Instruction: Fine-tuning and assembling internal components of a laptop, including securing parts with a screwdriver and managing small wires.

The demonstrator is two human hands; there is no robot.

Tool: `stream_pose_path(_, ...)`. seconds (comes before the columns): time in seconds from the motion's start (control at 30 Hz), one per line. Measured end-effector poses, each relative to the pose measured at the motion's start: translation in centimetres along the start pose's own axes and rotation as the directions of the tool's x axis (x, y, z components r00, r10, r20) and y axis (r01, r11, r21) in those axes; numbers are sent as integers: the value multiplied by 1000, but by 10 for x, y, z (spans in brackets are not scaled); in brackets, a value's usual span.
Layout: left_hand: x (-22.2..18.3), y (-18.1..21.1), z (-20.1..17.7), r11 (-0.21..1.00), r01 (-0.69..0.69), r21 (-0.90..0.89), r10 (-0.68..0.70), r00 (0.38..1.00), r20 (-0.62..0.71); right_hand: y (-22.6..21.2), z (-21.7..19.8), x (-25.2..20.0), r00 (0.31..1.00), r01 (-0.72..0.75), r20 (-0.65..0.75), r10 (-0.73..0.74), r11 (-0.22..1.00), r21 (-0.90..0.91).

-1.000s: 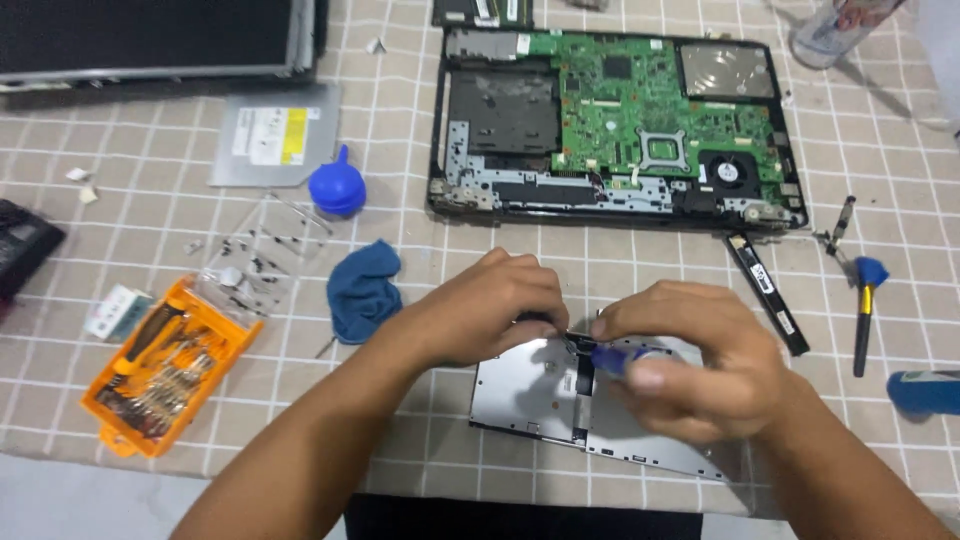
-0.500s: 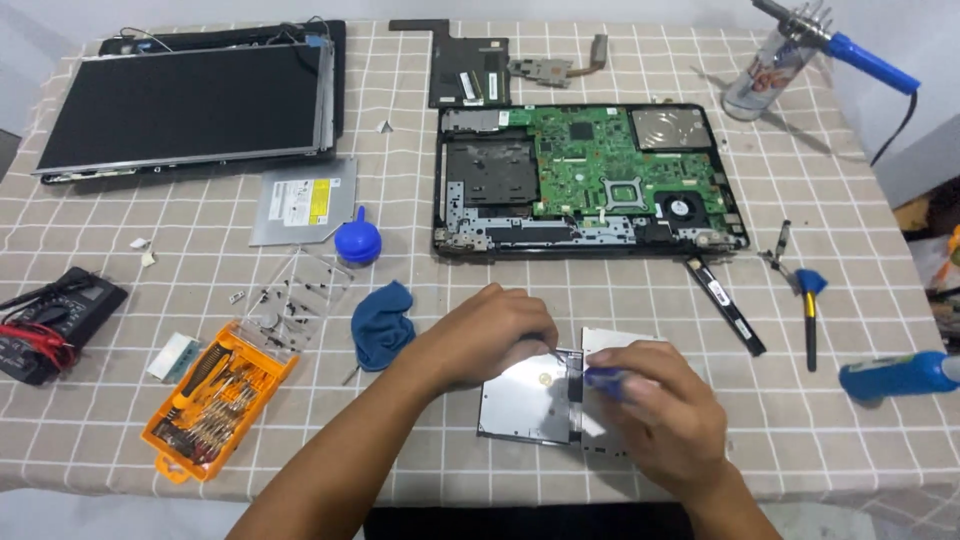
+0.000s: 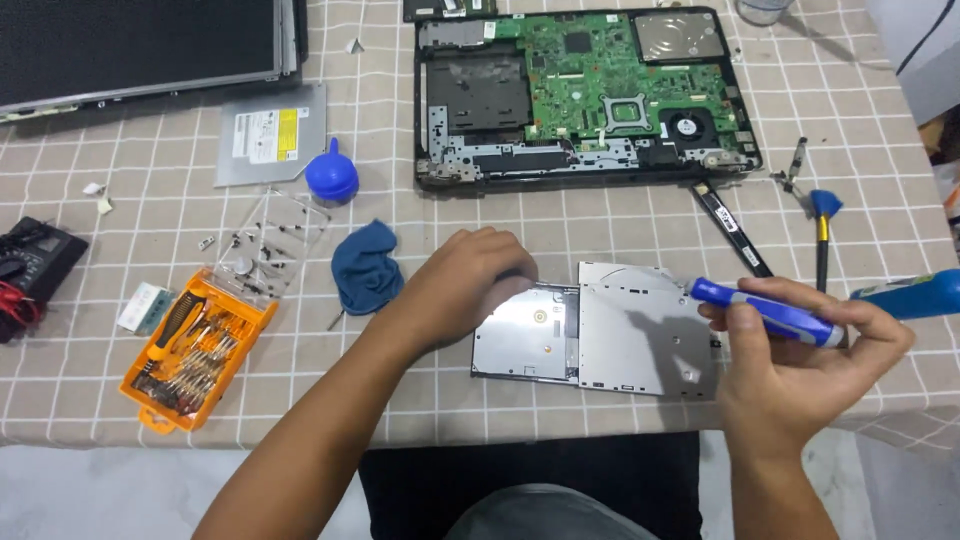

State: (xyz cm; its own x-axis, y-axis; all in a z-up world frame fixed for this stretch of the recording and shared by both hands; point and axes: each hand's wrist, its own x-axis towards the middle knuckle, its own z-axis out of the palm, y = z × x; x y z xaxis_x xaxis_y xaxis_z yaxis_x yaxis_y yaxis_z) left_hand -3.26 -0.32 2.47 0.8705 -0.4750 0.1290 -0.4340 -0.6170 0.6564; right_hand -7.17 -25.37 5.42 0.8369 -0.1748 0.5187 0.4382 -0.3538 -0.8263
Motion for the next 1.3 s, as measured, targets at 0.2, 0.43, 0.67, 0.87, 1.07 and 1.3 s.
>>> stream_pose_path(0.2,-6,-11,-3,975,172,140,-147,974,-169,35,-23,-1,985,-2,173,22,993,-115)
stream_pose_path(0.43,-7,-12,-2,951,136,277,-49,953,-300,74,-57,14,906,347,387,-171,824,-448)
stream_pose_path(0.67,-21,36,-3,966,6,259,-38,992,120,89,-53,29,878,314,479,7,747,-585)
stream_pose_path(0.87,-23,49,0,959,69,275,-102,989,106,32,15,46,624,439,779,-65,853,-281)
stream_pose_path(1.07,-21,63,-11,960,82,266,-132,975,178,21,54,53,390,586,915,-105,795,-159)
stream_pose_path(1.3,-17,65,-9,974,88,209,-132,970,204,37,50,48,315,745,915,-252,663,-74)
